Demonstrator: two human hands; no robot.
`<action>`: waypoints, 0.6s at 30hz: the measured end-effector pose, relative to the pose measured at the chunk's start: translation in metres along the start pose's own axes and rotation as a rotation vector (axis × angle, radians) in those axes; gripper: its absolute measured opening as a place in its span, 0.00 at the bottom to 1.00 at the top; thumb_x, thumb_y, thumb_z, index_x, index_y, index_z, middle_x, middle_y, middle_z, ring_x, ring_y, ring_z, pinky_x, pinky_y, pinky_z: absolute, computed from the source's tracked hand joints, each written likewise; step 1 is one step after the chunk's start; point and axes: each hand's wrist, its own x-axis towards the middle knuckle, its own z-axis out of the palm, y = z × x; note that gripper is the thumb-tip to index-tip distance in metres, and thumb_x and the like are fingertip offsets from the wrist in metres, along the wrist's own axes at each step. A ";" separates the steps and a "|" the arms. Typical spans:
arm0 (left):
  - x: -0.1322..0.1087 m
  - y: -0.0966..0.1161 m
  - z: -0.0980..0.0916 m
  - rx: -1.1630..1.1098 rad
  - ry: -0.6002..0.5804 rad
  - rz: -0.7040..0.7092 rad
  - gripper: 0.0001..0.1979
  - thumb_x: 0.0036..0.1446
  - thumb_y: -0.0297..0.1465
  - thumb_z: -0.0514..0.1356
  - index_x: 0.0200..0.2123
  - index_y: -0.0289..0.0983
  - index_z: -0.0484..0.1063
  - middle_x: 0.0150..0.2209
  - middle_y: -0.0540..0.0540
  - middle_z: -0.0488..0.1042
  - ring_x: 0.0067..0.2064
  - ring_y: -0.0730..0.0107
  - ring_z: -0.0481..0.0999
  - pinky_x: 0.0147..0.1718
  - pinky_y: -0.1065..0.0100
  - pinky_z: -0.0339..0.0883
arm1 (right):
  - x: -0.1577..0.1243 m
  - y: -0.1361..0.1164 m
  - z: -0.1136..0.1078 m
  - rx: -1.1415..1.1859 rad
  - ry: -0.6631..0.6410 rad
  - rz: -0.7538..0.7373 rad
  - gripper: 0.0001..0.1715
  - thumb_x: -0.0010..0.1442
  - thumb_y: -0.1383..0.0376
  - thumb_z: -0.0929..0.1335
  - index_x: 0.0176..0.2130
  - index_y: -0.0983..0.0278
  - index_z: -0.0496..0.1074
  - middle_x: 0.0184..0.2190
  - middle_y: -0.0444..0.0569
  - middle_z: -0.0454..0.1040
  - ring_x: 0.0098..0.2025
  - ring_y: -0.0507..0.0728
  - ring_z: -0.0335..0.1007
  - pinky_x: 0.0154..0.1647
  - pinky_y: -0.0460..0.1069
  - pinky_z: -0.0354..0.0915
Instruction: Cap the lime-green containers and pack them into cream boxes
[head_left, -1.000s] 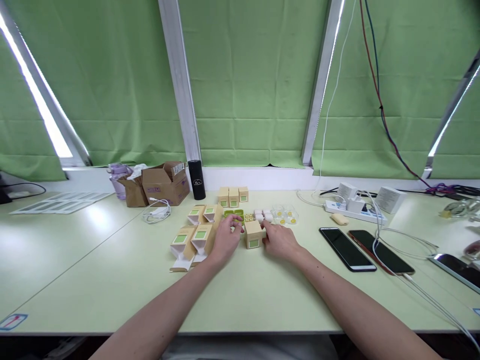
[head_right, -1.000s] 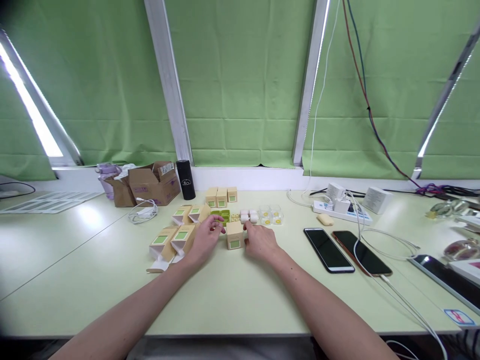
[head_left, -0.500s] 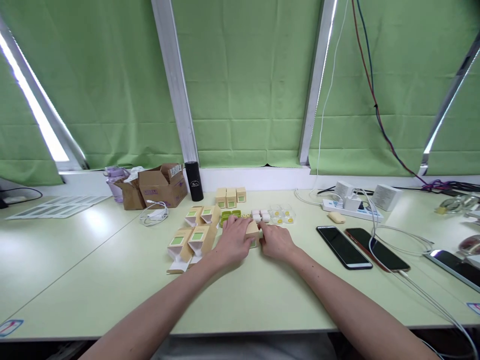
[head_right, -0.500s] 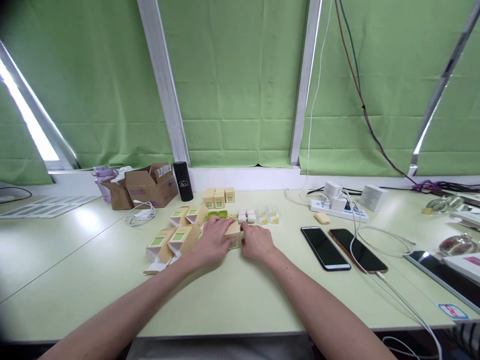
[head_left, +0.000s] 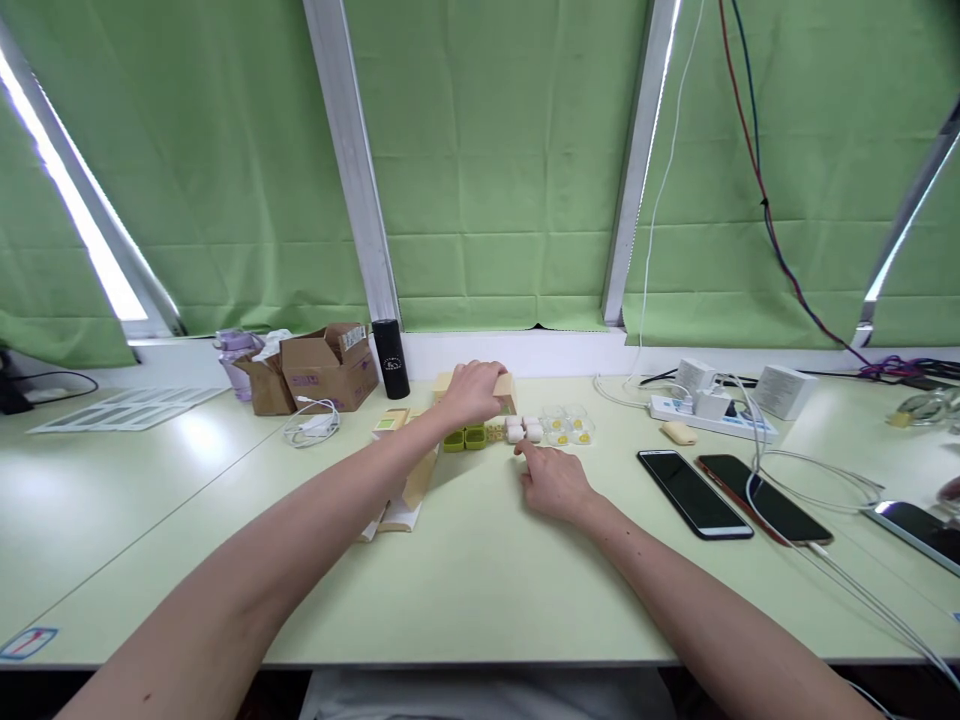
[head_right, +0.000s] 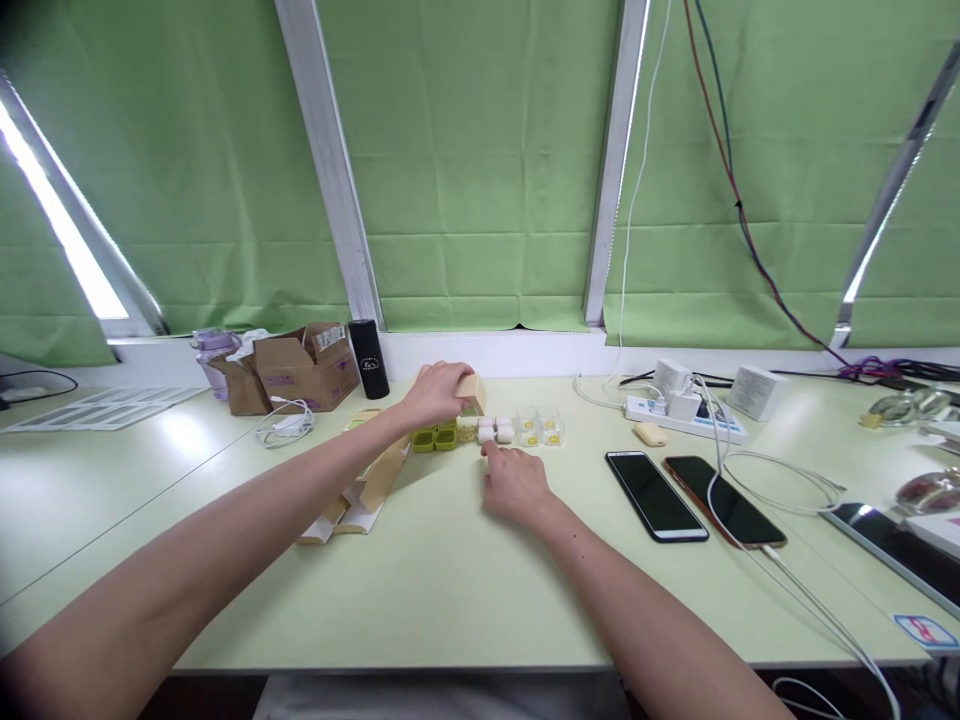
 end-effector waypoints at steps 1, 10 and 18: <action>0.009 -0.003 0.001 0.030 -0.004 -0.006 0.23 0.53 0.29 0.64 0.54 0.40 0.72 0.52 0.39 0.78 0.56 0.46 0.72 0.56 0.54 0.58 | 0.000 0.000 0.000 0.001 -0.004 0.000 0.26 0.62 0.66 0.66 0.59 0.60 0.66 0.49 0.56 0.80 0.50 0.66 0.78 0.41 0.53 0.63; 0.047 -0.025 0.058 0.145 -0.097 -0.132 0.18 0.57 0.28 0.62 0.51 0.33 0.71 0.50 0.31 0.78 0.57 0.44 0.70 0.59 0.49 0.51 | 0.000 0.001 0.003 0.015 0.000 0.000 0.27 0.63 0.66 0.66 0.61 0.60 0.64 0.49 0.56 0.80 0.50 0.65 0.77 0.40 0.52 0.63; 0.041 -0.024 0.086 0.163 -0.127 -0.137 0.22 0.56 0.26 0.61 0.55 0.33 0.69 0.57 0.27 0.73 0.64 0.39 0.61 0.62 0.42 0.47 | 0.001 0.003 0.004 0.006 -0.002 -0.021 0.27 0.64 0.64 0.66 0.62 0.60 0.63 0.50 0.57 0.80 0.51 0.66 0.77 0.41 0.53 0.64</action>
